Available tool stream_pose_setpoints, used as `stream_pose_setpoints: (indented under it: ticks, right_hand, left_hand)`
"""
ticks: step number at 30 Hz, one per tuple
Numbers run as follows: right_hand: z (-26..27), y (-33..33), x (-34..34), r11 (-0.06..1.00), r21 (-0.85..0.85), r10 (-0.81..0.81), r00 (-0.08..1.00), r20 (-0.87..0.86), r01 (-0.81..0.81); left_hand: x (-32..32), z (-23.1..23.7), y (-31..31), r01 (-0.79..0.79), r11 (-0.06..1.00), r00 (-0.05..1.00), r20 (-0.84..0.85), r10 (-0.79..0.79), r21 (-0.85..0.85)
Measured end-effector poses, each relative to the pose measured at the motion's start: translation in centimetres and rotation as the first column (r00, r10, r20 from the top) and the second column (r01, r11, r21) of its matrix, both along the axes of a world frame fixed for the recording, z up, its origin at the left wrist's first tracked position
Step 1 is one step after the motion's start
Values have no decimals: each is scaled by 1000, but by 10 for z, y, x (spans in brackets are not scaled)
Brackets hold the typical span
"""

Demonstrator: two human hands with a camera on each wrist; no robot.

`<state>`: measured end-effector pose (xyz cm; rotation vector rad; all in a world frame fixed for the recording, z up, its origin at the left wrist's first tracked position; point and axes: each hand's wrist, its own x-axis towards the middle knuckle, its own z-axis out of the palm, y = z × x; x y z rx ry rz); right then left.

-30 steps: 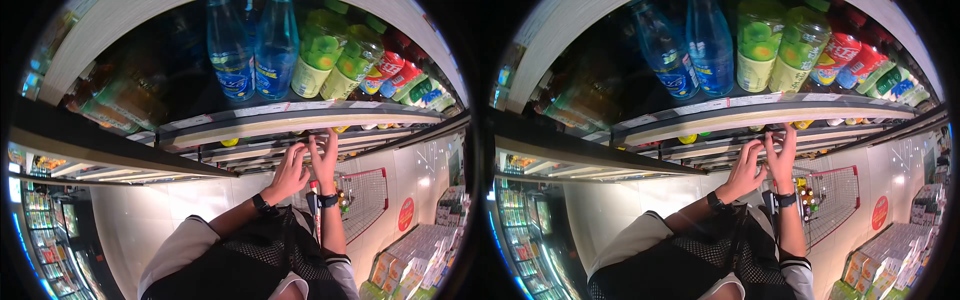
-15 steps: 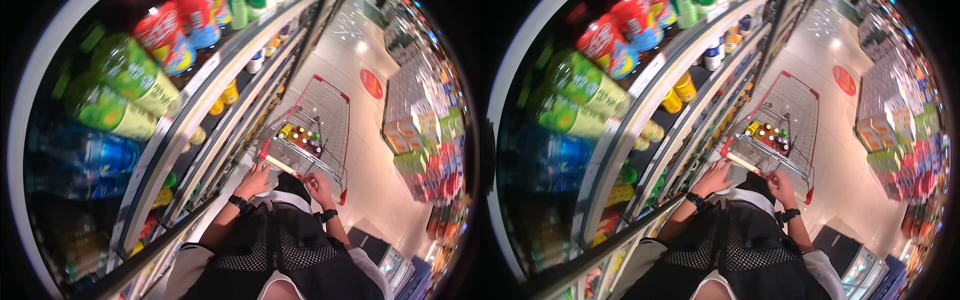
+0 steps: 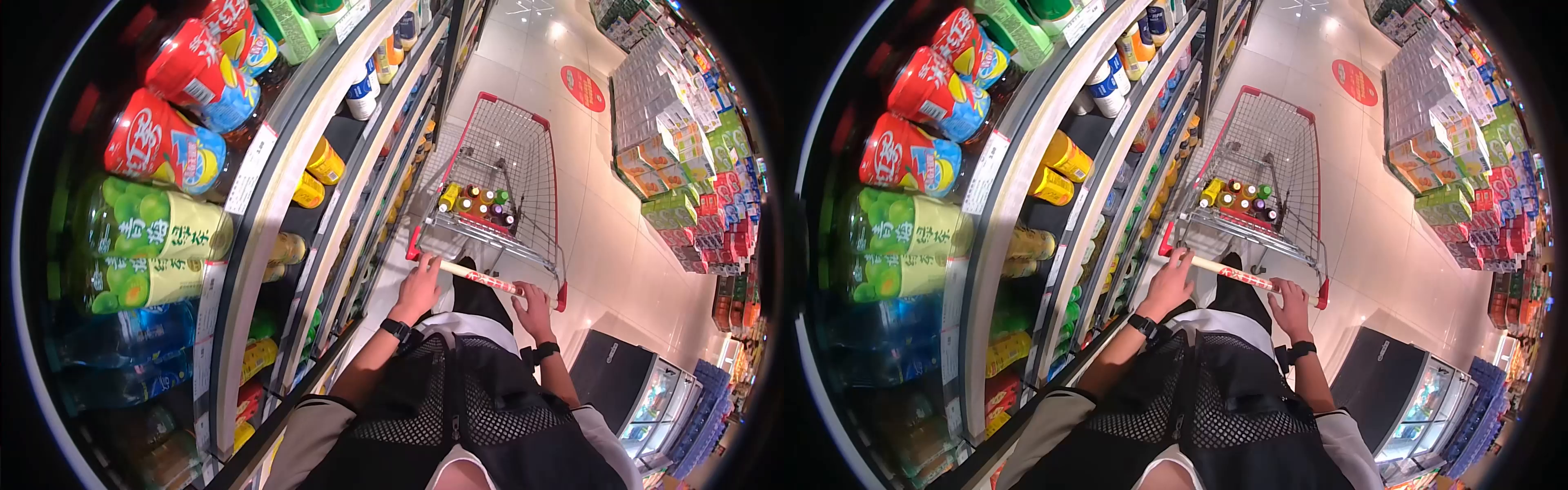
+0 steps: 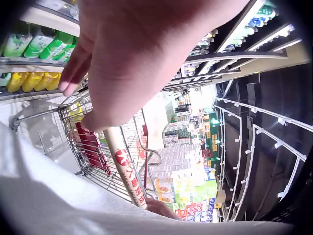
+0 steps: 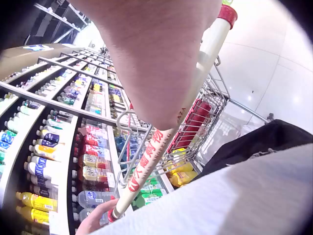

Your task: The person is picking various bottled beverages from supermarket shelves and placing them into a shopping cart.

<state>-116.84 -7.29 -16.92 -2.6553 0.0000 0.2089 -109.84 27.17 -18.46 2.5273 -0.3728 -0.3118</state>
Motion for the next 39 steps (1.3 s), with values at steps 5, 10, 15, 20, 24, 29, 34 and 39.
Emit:
stream_pose_setpoints:
  ticks: [5,10,15,20,24,29,34,39]
  right_hand:
    - [5,-6,4,999,-34,-38,997,-68,36]
    - [21,-13,13,991,82,-109,994,16,107]
    - [21,-29,106,964,196,-210,965,155,178]
    - [-76,-53,243,968,211,-108,986,-128,134]
    - [-203,-81,305,984,99,-101,920,-378,148]
    - [-354,-97,333,901,84,-357,839,-411,425]
    - [-324,-56,351,846,-9,-505,795,-336,534]
    - [-351,-76,344,890,57,-434,880,-192,452]
  left_hand:
    - [2,-11,1,-15,997,1000,21,17,-77]
    - [6,-4,1,-158,954,986,-99,137,-256]
    - [14,-9,1,-335,873,935,-241,261,-353]
    - [21,1,-1,-384,899,907,-268,325,-210]
    - [34,13,1,-437,896,827,-426,367,-78]
    - [48,19,3,-461,887,769,-486,414,26]
    - [49,13,5,-475,880,781,-466,417,-10]
    - [59,12,0,-444,896,806,-440,396,-8]
